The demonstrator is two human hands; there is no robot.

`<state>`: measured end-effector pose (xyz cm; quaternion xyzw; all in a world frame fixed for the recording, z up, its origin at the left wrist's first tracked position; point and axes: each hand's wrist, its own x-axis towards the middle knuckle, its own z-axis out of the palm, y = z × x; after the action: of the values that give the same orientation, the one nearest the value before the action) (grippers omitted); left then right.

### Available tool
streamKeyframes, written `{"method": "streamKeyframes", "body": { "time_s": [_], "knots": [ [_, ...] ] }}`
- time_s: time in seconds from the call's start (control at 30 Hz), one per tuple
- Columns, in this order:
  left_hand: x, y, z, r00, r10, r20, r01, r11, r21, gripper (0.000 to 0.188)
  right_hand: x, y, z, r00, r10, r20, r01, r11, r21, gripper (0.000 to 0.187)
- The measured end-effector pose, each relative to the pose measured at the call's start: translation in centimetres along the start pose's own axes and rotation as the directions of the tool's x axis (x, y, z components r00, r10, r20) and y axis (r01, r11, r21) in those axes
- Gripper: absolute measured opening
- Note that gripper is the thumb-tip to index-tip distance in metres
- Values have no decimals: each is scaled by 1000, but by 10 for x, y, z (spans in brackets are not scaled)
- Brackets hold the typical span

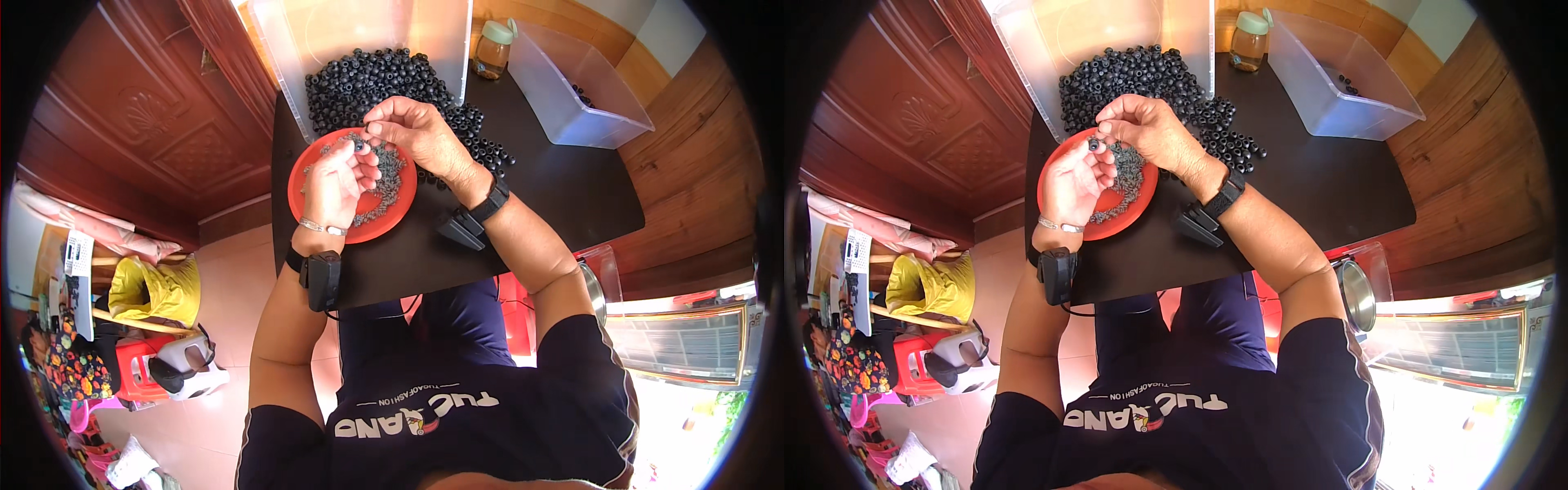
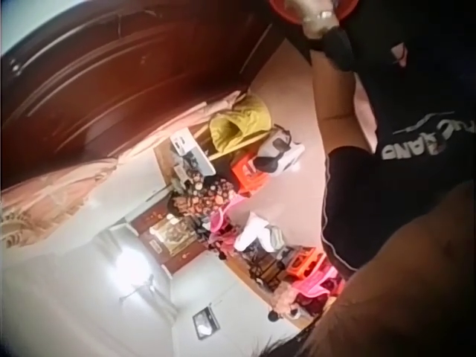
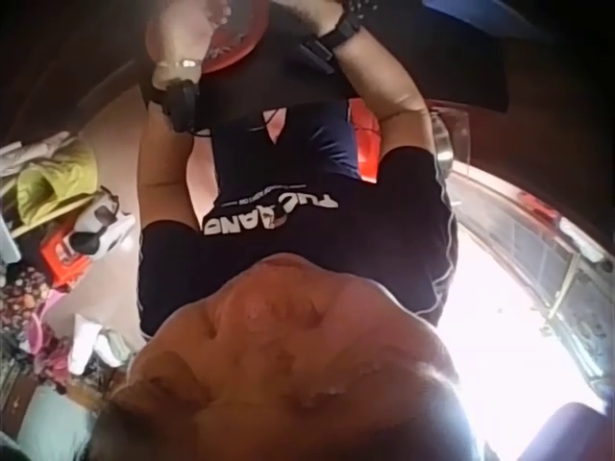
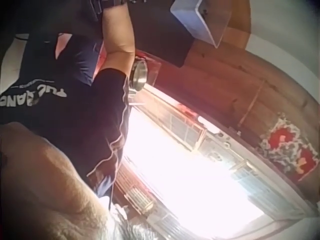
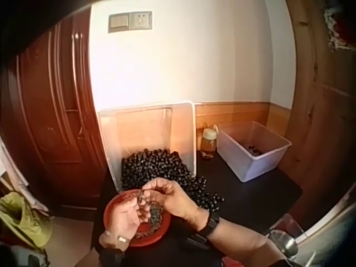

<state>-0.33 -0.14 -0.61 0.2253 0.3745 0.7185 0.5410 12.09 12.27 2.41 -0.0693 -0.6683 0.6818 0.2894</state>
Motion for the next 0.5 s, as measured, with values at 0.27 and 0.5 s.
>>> {"method": "streamKeyframes", "body": {
  "time_s": [0.27, 0.5],
  "knots": [
    [2, -1, -4, 995, -14, 101, 13, 1000, 7, 25, -2, 4, 0, 998, -12, 68, 10, 999, 33, 15],
    [-1, 0, 3, 997, 6, 79, -7, 1000, 5, 25, -1, 5, -5, 994, 82, 70, -91, 985, 146, 16]
  ]
}}
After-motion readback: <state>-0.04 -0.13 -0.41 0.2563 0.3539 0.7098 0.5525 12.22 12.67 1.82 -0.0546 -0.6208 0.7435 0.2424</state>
